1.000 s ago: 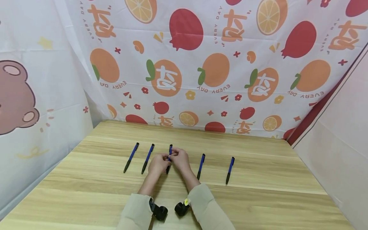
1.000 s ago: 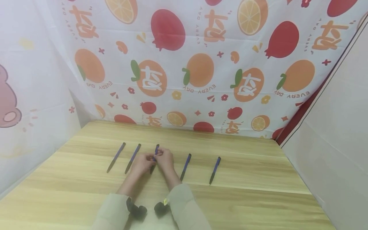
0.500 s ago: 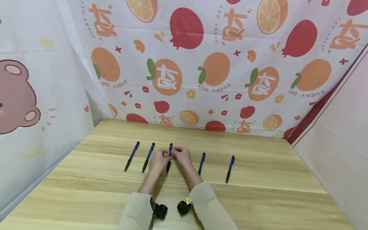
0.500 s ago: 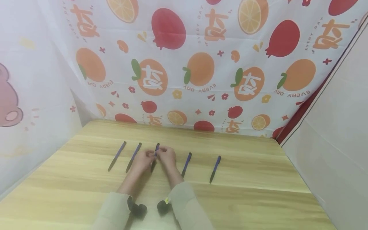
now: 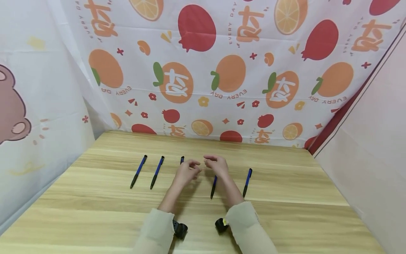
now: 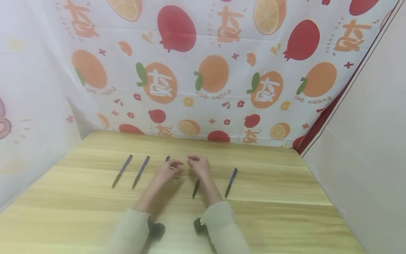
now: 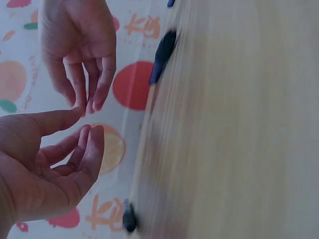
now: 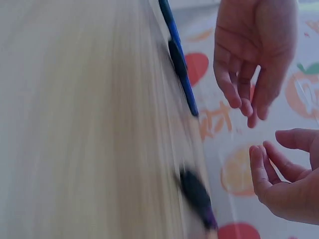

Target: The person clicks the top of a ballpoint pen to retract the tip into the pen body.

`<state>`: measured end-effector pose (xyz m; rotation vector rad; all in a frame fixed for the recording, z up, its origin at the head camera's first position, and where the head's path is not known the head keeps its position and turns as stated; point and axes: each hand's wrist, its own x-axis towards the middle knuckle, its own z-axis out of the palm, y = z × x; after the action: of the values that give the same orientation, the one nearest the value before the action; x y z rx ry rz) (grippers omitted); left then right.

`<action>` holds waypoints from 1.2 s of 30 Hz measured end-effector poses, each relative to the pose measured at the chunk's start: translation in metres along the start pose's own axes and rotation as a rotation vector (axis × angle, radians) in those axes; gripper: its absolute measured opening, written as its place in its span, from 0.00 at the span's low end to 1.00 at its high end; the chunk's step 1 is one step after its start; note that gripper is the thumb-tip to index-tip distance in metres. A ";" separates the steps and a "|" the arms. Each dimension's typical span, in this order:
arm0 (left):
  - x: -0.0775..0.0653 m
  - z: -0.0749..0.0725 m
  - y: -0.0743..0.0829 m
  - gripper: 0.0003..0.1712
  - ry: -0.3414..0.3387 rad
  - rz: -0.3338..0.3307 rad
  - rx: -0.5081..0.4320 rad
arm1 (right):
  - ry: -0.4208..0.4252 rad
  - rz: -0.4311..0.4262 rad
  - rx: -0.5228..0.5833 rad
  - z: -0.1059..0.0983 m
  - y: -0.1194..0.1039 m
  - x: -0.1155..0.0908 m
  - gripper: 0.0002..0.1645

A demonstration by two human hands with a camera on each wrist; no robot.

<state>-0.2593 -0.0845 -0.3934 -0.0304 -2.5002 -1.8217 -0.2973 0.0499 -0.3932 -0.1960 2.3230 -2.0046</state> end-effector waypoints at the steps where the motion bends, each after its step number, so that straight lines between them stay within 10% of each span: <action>1: 0.001 0.005 0.001 0.14 -0.008 0.007 -0.013 | 0.012 0.000 -0.003 -0.006 0.001 -0.001 0.16; 15: 0.019 0.056 -0.023 0.11 -0.031 -0.016 -0.151 | 0.134 0.063 0.062 -0.051 0.008 -0.004 0.16; 24: 0.020 0.062 -0.036 0.14 -0.018 0.160 0.072 | 0.142 0.070 0.100 -0.058 0.014 0.003 0.16; 36: 0.013 0.067 -0.030 0.20 -0.054 0.144 0.328 | 0.126 0.101 0.104 -0.061 0.020 0.000 0.15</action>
<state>-0.2757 -0.0297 -0.4418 -0.2428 -2.7195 -1.3600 -0.3067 0.1124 -0.4039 0.0546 2.2401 -2.1388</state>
